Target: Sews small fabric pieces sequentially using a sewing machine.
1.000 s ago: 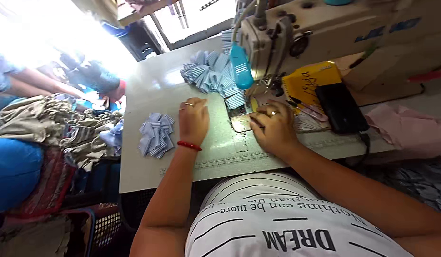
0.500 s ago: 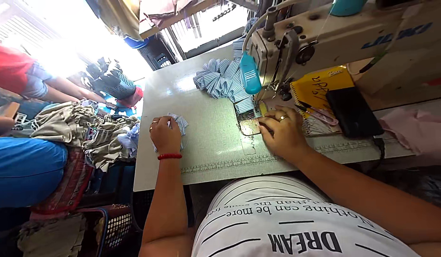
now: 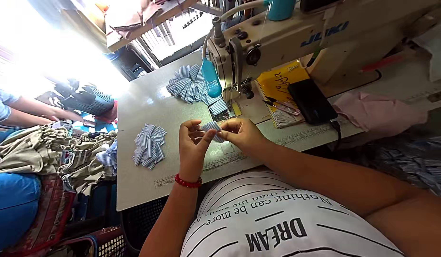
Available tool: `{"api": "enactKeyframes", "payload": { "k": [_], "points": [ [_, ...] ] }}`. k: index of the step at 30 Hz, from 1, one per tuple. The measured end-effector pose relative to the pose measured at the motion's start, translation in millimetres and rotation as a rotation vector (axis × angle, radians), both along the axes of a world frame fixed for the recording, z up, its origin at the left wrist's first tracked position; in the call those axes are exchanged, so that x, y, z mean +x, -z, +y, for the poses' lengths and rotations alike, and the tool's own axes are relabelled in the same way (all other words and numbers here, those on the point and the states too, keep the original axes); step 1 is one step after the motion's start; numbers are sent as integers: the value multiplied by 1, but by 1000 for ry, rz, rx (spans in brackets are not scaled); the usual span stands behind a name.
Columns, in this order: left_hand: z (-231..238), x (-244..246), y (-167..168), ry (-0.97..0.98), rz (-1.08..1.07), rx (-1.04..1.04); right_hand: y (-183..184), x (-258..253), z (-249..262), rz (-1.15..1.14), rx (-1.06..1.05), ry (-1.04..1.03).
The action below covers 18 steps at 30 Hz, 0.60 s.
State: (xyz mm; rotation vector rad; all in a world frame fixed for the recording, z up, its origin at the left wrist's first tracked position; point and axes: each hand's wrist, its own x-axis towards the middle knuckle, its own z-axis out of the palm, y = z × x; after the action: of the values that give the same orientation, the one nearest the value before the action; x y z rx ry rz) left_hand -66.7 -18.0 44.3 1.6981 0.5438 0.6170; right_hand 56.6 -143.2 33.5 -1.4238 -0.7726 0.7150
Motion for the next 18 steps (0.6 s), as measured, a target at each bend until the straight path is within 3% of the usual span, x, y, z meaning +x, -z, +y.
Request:
{"api": "enactKeyframes", "payload": {
  "k": [4,8,12,18],
  "points": [
    [-20,1,22,-170,-70,-28,5,-3,-3,-12,59,76],
    [-28,0,26,-38,-168,-219,10,-5,-6,-19,110,80],
    [-34,-1,20,-79,-201,-375,15,-5,-7,-6,135,68],
    [-33,-2,24,-72,-236,-337,13,-7,-15,72,91,27]
  ]
}}
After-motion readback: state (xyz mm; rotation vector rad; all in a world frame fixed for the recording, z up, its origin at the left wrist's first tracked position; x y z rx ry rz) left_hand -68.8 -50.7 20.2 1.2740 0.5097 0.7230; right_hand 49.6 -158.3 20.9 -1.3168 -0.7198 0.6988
